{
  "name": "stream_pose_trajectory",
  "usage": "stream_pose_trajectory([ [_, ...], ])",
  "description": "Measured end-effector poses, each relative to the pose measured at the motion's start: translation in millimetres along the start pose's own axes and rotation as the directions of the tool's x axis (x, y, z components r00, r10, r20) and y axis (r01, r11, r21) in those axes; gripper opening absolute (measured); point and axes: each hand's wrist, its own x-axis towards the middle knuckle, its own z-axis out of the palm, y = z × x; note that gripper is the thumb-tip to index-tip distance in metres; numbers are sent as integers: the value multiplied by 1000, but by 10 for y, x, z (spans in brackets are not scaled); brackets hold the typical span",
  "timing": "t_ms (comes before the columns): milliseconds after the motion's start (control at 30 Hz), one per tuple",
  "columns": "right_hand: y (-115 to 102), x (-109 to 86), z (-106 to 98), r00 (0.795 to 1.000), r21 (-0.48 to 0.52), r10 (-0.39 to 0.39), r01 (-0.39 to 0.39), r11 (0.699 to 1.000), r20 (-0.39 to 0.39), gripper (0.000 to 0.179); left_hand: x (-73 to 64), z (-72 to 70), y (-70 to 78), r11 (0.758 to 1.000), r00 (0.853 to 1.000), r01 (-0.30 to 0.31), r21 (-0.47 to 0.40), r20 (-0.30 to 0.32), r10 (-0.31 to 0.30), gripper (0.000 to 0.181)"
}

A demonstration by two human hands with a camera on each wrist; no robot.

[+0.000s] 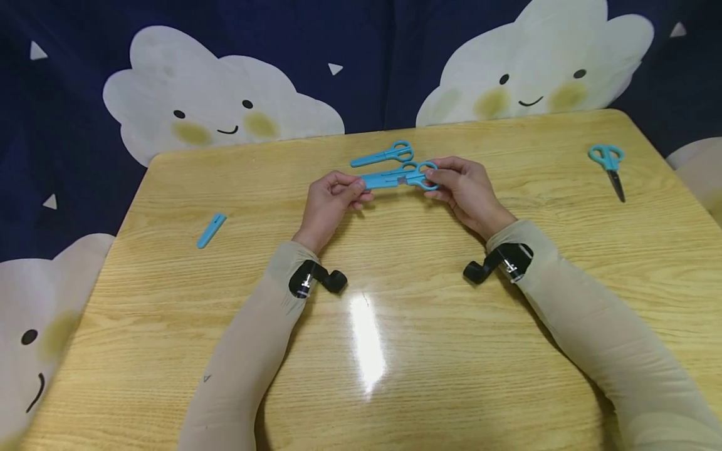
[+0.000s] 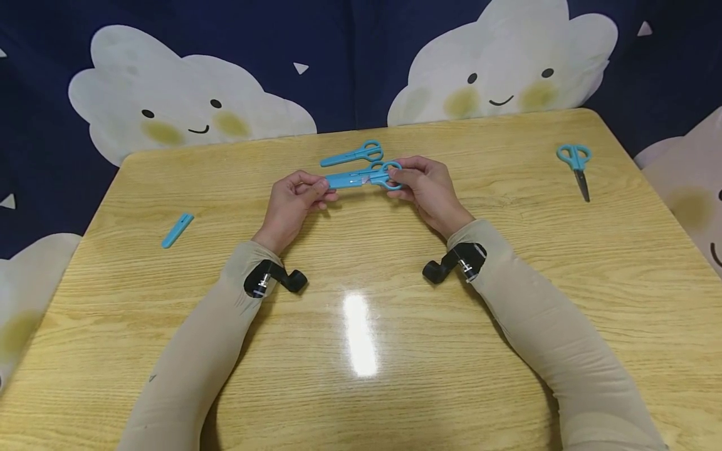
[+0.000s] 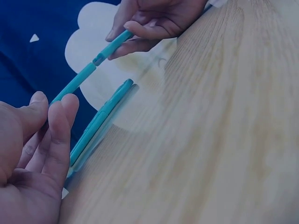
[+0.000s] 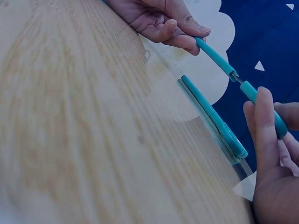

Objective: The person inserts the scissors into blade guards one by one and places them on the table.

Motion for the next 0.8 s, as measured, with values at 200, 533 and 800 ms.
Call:
stream_pose_trajectory([
  [200, 1, -3, 19, 1000, -14, -2, 2, 1000, 10, 40, -8, -7, 1, 1000, 1000, -8, 19, -6, 8, 11],
  [533, 14, 1, 17, 1000, -24, -9, 10, 1000, 29, 38, -17, -25, -3, 997, 1000, -16, 76, -1, 17, 12],
  [800, 20, 3, 15, 1000, -27, -13, 14, 1000, 24, 38, -9, -12, -7, 997, 1000, -22, 74, 1, 22, 11],
])
